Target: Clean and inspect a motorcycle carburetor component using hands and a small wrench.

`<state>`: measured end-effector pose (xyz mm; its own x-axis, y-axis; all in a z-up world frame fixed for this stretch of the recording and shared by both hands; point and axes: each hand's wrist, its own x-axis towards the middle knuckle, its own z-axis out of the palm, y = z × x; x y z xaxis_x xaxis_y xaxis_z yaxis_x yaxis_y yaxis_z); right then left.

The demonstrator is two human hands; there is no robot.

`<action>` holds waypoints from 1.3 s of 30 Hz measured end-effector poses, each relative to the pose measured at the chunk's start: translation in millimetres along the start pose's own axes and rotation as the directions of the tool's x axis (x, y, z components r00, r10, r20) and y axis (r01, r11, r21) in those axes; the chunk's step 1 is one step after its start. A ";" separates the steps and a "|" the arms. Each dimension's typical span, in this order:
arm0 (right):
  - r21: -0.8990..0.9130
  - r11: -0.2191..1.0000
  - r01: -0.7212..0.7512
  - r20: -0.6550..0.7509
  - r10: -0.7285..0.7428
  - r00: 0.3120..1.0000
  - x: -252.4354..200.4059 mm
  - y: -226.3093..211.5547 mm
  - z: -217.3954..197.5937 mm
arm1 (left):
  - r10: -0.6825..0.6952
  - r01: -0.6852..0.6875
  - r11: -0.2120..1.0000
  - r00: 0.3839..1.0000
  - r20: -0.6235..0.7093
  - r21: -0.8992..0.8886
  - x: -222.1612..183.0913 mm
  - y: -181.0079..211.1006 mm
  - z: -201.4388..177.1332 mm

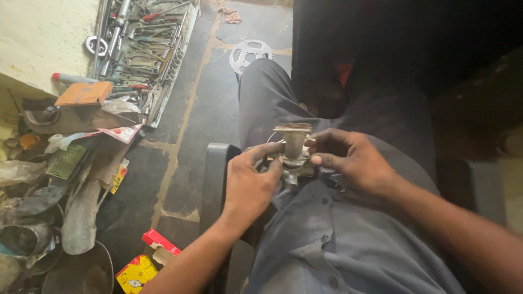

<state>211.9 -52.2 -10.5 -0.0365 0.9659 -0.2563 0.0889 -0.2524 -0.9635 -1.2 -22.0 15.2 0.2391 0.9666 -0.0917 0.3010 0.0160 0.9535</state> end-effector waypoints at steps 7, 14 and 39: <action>-0.114 0.990 0.083 -0.002 -0.084 0.996 0.8 0.7 4.3 | 0.100 -0.106 0.993 0.991 0.088 0.062 17.4 -18.8 -14.5; -0.169 0.984 0.052 -0.051 -0.062 0.997 3.2 3.3 5.3 | 0.014 -0.010 0.997 0.999 0.050 -0.074 21.3 -22.5 -11.1; -0.340 0.892 0.298 0.201 -0.241 0.950 7.5 3.5 -23.6 | 0.035 -0.037 0.999 0.974 0.223 0.005 31.3 -25.5 -18.3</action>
<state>235.4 -44.4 -14.0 -0.2566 0.9661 -0.0271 0.4071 0.0826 -0.9096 -18.4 12.5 -6.7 0.4496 0.8851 -0.1203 0.2964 -0.0207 0.9549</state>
